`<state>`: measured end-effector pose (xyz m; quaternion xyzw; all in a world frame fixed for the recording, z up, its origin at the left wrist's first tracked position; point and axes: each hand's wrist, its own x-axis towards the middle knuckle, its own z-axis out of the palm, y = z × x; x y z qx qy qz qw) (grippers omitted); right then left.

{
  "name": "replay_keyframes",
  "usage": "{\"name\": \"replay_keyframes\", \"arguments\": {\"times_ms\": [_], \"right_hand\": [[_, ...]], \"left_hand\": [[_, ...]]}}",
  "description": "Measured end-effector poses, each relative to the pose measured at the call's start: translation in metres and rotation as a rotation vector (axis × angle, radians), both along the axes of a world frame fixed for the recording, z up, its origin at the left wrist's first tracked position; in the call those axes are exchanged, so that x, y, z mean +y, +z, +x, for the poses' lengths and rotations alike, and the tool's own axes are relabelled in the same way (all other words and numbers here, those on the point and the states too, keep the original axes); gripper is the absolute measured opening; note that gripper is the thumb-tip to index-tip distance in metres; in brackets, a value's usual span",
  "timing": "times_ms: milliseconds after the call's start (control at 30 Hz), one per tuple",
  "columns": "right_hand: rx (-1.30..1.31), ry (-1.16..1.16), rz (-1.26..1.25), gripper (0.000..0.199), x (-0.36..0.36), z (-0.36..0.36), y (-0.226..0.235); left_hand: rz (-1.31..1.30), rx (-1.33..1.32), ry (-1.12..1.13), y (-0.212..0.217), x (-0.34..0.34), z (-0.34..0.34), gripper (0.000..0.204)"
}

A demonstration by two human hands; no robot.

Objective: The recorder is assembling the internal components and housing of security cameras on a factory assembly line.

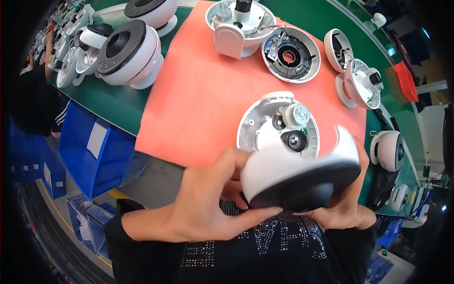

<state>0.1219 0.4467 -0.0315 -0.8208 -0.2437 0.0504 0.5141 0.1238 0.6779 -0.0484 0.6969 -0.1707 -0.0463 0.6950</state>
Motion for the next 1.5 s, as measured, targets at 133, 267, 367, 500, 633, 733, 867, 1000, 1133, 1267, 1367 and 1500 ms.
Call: {"name": "replay_keyframes", "arguments": {"times_ms": [133,267,367,500,633,733,867,1000,1133,1267,1367,1500], "right_hand": [[0.145,0.229,0.061,0.098,-0.022,0.007,-0.001],[0.461,0.195,0.153,0.063,-0.032,0.01,-0.001],[0.373,0.175,0.102,0.057,-0.038,0.005,-0.003],[0.354,0.296,-0.007,0.048,-0.034,0.018,0.003],[0.198,0.187,0.032,0.053,-0.031,0.014,-0.004],[0.179,0.232,-0.042,0.048,-0.027,0.035,0.01],[0.281,0.173,-0.024,0.043,-0.023,0.042,0.021],[0.474,0.139,-0.002,0.038,-0.024,0.043,0.021],[0.46,0.143,0.074,0.036,-0.023,0.045,0.021],[0.465,0.172,-0.011,0.035,-0.023,0.049,0.024],[0.529,0.13,0.001,0.034,-0.022,0.05,0.028],[0.558,0.091,0.045,0.034,-0.019,0.05,0.026]], "left_hand": [[0.107,-0.056,-0.008,-0.004,0.002,-0.009,0.044],[0.212,-0.128,-0.066,-0.007,0.008,-0.012,0.043],[0.24,-0.14,-0.05,-0.004,0.008,-0.01,0.043],[0.269,-0.14,-0.072,-0.002,0.011,-0.001,0.045],[0.334,-0.254,-0.128,-0.002,0.017,0.014,0.043],[0.412,-0.287,-0.098,0.013,0.02,0.028,0.041],[0.501,-0.307,-0.159,0.021,0.022,0.044,0.047],[0.452,-0.308,-0.181,0.012,0.023,0.047,0.049],[0.425,-0.304,-0.225,0.016,0.024,0.061,0.048],[0.579,-0.332,-0.403,0.029,0.018,0.077,0.049],[0.694,-0.334,-0.452,0.036,0.014,0.084,0.049],[0.542,-0.268,-0.305,0.031,0.016,0.077,0.045]]}}
